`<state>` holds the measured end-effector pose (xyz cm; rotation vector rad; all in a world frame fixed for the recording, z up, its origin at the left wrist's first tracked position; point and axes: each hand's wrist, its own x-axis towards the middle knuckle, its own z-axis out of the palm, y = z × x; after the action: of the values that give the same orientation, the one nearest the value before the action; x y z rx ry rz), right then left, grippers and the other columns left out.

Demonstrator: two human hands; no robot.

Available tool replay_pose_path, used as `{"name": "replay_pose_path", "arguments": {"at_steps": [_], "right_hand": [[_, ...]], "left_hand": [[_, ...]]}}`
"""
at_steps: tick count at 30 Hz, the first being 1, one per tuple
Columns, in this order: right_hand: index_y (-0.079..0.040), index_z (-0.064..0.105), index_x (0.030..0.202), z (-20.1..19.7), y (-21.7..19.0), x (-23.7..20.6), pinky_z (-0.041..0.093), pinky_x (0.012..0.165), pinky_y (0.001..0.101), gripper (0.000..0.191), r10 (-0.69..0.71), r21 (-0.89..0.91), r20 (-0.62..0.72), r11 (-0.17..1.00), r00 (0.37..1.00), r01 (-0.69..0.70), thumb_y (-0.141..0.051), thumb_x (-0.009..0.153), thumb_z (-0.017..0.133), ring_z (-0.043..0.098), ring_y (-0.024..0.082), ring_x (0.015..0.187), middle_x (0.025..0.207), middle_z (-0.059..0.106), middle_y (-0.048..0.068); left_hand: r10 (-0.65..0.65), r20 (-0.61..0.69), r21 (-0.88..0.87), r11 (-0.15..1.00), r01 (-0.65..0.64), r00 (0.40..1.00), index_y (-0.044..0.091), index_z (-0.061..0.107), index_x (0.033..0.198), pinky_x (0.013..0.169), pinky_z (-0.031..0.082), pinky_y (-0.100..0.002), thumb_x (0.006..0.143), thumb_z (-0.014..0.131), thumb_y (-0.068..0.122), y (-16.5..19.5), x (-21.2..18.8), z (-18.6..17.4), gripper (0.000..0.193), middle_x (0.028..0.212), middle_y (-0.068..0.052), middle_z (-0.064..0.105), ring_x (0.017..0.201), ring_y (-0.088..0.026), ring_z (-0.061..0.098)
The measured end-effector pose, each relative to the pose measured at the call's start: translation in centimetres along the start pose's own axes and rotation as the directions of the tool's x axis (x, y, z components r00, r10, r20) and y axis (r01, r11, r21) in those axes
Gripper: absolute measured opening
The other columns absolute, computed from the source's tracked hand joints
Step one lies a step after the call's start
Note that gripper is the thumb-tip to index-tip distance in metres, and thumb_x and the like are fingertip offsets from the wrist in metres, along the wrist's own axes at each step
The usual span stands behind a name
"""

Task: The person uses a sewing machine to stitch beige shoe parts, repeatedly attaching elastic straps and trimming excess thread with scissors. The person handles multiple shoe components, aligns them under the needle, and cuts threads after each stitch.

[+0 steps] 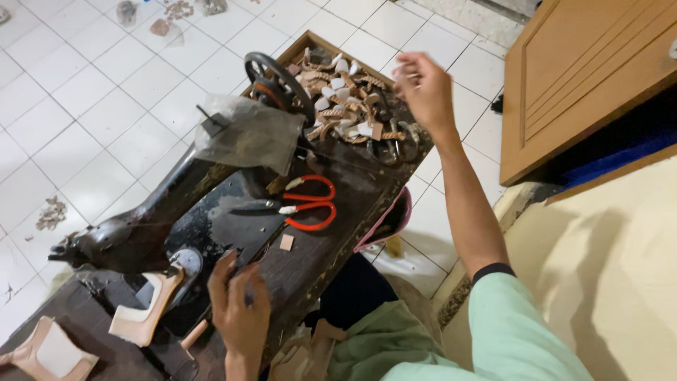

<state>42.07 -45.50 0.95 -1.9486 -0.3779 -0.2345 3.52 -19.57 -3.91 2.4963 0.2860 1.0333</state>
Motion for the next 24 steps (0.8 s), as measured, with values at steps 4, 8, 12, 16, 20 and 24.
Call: {"name": "replay_pose_path", "arguments": {"at_steps": [4, 8, 12, 16, 20, 24], "right_hand": [[-0.007, 0.067, 0.124, 1.9, 4.1, 1.8, 0.059, 0.079, 0.0274, 0.028, 0.02, -0.123, 0.124, 0.992, 0.992, -0.005, -0.011, 0.097, 0.064, 0.075, 0.015, 0.093, 0.111, 0.075, 0.008], [-0.006, 0.071, 0.121, 4.1, 6.3, 3.4, 0.06, 0.086, 0.0293, 0.025, -0.097, -0.144, 0.146, 0.982, 0.984, 0.119, -0.011, 0.097, 0.068, 0.076, 0.018, 0.097, 0.11, 0.077, 0.01], [-0.013, 0.072, 0.12, 6.0, 6.7, 4.8, 0.062, 0.073, 0.0296, 0.023, 0.075, -0.201, 0.228, 0.979, 0.971, -0.028, -0.016, 0.098, 0.065, 0.073, 0.018, 0.085, 0.109, 0.076, 0.008], [-0.015, 0.079, 0.114, 7.7, 6.7, 5.2, 0.06, 0.074, 0.0369, 0.023, -0.186, -0.279, 0.32, 0.919, 0.929, 0.28, -0.011, 0.095, 0.067, 0.07, 0.02, 0.087, 0.107, 0.074, 0.013], [-0.014, 0.078, 0.111, 8.9, 6.5, 5.3, 0.057, 0.085, 0.042, 0.019, -0.277, -0.297, 0.336, 0.876, 0.9, 0.381, -0.02, 0.093, 0.076, 0.068, 0.023, 0.091, 0.109, 0.073, 0.012], [-0.018, 0.074, 0.113, 10.6, 5.7, 5.2, 0.058, 0.095, 0.039, 0.014, -0.196, -0.348, 0.492, 0.849, 0.848, 0.398, -0.026, 0.102, 0.072, 0.069, 0.018, 0.099, 0.112, 0.072, 0.004]], "left_hand": [[-0.011, 0.062, -0.01, 1.0, 0.011, 0.998, 0.007, 0.07, 0.105, 0.09, 0.057, -0.038, 0.086, 0.072, 0.0, 0.8, 0.3, 1.8, 0.02, 0.137, -0.012, 0.059, 0.117, -0.033, 0.065], [-0.074, 0.088, -0.011, 0.997, 0.075, 0.993, 0.009, 0.072, 0.106, 0.087, 0.059, -0.037, 0.089, 0.071, 0.003, 0.8, 0.0, 1.6, 0.018, 0.137, -0.009, 0.058, 0.112, -0.029, 0.067], [-0.154, 0.122, -0.005, 0.988, 0.156, 0.98, 0.009, 0.072, 0.104, 0.084, 0.06, -0.037, 0.09, 0.069, 0.003, 0.6, 0.0, 1.2, 0.016, 0.138, -0.008, 0.058, 0.112, -0.026, 0.069], [-0.18, 0.118, -0.035, 0.982, 0.186, 0.976, 0.009, 0.072, 0.105, 0.084, 0.061, -0.037, 0.091, 0.069, 0.004, 0.6, 0.0, 1.3, 0.015, 0.138, -0.007, 0.058, 0.111, -0.026, 0.07], [-0.211, 0.128, -0.05, 0.975, 0.218, 0.969, 0.009, 0.071, 0.104, 0.081, 0.061, -0.036, 0.091, 0.07, 0.006, 0.3, -0.1, 1.4, 0.014, 0.137, -0.007, 0.059, 0.109, -0.026, 0.071], [-0.259, 0.149, -0.064, 0.961, 0.27, 0.954, 0.011, 0.07, 0.105, 0.083, 0.06, -0.038, 0.091, 0.07, 0.006, 0.2, 0.0, 1.4, 0.014, 0.137, -0.008, 0.06, 0.108, -0.026, 0.071]]}}
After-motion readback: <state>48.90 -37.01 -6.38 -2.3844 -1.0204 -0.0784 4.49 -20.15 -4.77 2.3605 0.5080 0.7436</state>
